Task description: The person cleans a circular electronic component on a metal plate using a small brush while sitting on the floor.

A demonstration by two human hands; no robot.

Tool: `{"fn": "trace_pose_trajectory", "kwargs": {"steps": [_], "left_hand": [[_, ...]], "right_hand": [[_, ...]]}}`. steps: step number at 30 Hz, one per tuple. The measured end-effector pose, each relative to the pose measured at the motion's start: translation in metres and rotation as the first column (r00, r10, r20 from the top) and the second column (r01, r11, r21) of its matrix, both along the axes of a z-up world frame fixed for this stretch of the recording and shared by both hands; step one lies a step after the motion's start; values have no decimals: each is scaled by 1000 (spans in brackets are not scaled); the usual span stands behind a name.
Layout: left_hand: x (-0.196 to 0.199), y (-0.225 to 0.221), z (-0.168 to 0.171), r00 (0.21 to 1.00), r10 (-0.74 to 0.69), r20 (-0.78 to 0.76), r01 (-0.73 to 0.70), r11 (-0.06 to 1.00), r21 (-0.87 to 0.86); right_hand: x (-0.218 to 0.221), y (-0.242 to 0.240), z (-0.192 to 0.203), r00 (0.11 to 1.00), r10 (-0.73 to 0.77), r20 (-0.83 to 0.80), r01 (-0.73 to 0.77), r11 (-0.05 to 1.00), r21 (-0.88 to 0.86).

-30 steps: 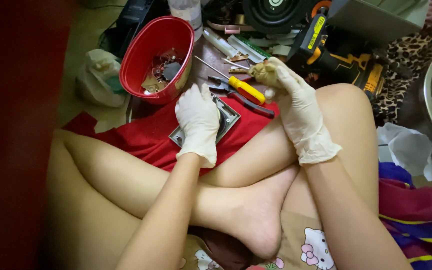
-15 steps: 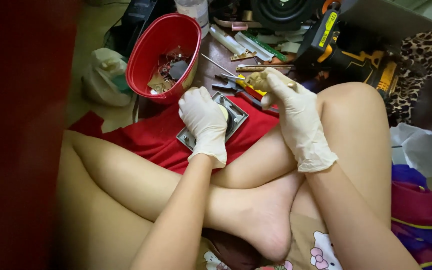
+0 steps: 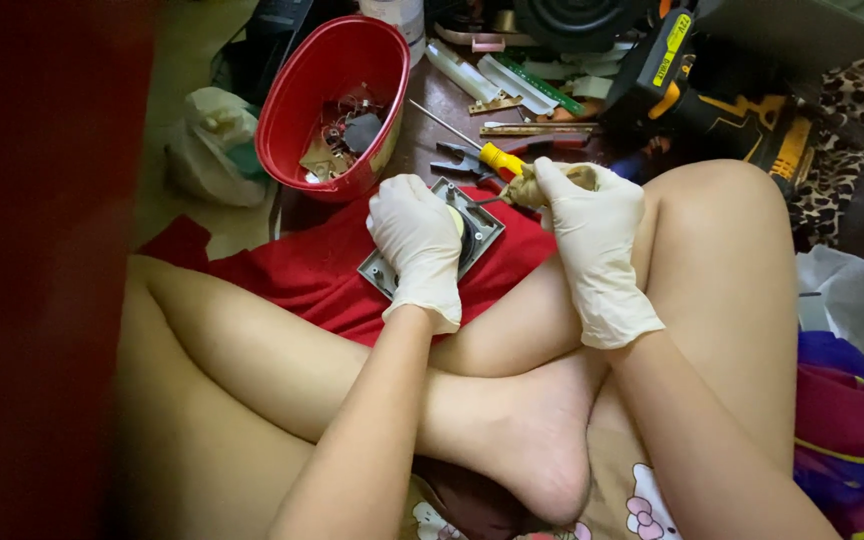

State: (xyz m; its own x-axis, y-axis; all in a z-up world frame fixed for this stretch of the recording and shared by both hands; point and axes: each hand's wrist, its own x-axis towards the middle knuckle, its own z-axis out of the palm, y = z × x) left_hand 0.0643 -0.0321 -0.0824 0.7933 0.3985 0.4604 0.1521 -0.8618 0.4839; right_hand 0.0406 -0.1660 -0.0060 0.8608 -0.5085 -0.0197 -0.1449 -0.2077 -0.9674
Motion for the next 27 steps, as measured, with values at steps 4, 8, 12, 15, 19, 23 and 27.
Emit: {"fn": "trace_pose_trajectory", "kwargs": {"steps": [4, 8, 12, 15, 19, 23, 27], "left_hand": [[3, 0, -1, 1000, 1, -4, -1, 1000, -6], [2, 1, -3, 1000, 0, -13, -1, 1000, -11], [3, 1, -4, 1000, 1, -18, -2, 1000, -17], [5, -2, -4, 1000, 2, -17, -2, 1000, -20], [6, -3, -3, 1000, 2, -14, -2, 1000, -24], [5, 0, -4, 1000, 4, -19, -4, 1000, -29], [6, -1, -5, 1000, -9, -20, 8, 999, -41]], "right_hand": [[-1, 5, 7, 999, -42, 0, 42, 999, -9], [-2, 7, 5, 999, -48, 16, 48, 999, -5], [-3, 5, 4, 998, -49, 44, 51, 998, -43], [-5, 8, 5, 997, -44, 55, 47, 997, -55], [-6, 11, 7, 997, -35, 63, 39, 997, -71], [-6, 12, 2, 996, -40, 82, 47, 995, -93], [-12, 19, 2, 952, -66, 300, 149, 954, -261]]}}
